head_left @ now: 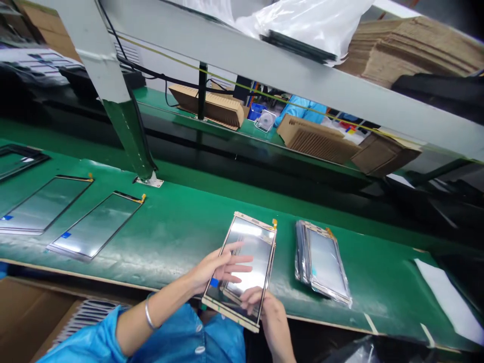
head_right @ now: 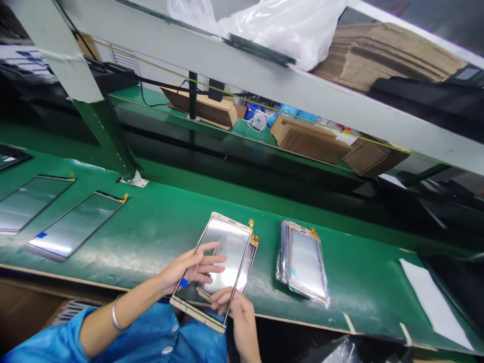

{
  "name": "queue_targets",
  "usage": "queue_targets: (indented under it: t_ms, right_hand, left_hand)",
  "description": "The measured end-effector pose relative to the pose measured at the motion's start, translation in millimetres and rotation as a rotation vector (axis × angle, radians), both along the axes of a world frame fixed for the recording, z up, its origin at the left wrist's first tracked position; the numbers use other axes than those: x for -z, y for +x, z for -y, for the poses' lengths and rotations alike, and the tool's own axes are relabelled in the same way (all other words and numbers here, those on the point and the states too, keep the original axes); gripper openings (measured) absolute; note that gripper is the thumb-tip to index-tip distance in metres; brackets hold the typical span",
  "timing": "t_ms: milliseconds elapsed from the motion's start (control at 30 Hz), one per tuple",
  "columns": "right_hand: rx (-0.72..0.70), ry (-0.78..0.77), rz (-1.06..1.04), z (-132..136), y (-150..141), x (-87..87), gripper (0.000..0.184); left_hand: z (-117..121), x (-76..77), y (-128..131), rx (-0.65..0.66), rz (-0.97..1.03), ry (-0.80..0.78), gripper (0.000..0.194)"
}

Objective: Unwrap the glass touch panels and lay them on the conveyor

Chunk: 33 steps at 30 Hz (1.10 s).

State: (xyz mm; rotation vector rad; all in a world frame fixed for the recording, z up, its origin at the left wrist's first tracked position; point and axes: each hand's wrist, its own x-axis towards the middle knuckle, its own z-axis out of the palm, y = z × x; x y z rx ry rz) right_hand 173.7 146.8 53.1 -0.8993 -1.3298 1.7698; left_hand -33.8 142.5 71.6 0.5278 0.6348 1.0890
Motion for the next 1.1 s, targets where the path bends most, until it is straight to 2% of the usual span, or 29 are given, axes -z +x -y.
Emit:
queue_targets:
  t_ms: [100,200,267,400,533,633,700,800,933,1000,1100]
  right_hand:
    - [-0.036,-0.170,-0.075,-31,2,-20.6,0.061]
    - [-0.069,-0.346,0.003,-71,5,-43.5,0.057]
    - [-0.122,-0.362,0.073,-88,6,-55.8,0.057]
    - [-0.180,-0.145,0.281,-85,0,-65.8,0.053]
    - [-0.032,0.102,0.413,-68,-4,-56.5,0.051]
    - [-0.095,0.268,0.511,-67,-5,-54.6,0.049]
    - [-0.155,0.391,0.559,-72,-10,-63.6,0.040]
    - [-0.185,0.523,0.518,-81,-25,-90.5,0.022]
    - [-0.410,0.685,0.532,-87,-42,-124.2,0.015]
    - [-0.487,0.731,0.580,-88,-43,-131.7,0.015]
    - [-0.528,0.797,0.622,-85,-38,-133.5,0.013]
  left_hand:
    - [13,-12.6,-13,0.077,-0.047,0.002,0.056]
    - [20,-19.7,-23,0.188,-0.156,0.027,0.052]
    - [23,-22.8,-27,0.216,-0.234,0.048,0.051]
    - [29,-27.9,-31,0.202,-0.316,0.049,0.048]
    - [29,-34.9,-39,0.209,-0.377,0.062,0.046]
    - [28,-44.9,-50,0.275,-0.474,0.089,0.043]
    - [27,-53.9,-57,0.364,-0.542,0.100,0.042]
    - [28,-67.2,-63,0.492,-0.622,0.126,0.040]
    - [32,-76.4,-64,0.572,-0.672,0.189,0.042]
    - [33,-77.5,-64,0.586,-0.687,0.200,0.043]
    - [33,-78.0,-65,0.600,-0.708,0.197,0.043]
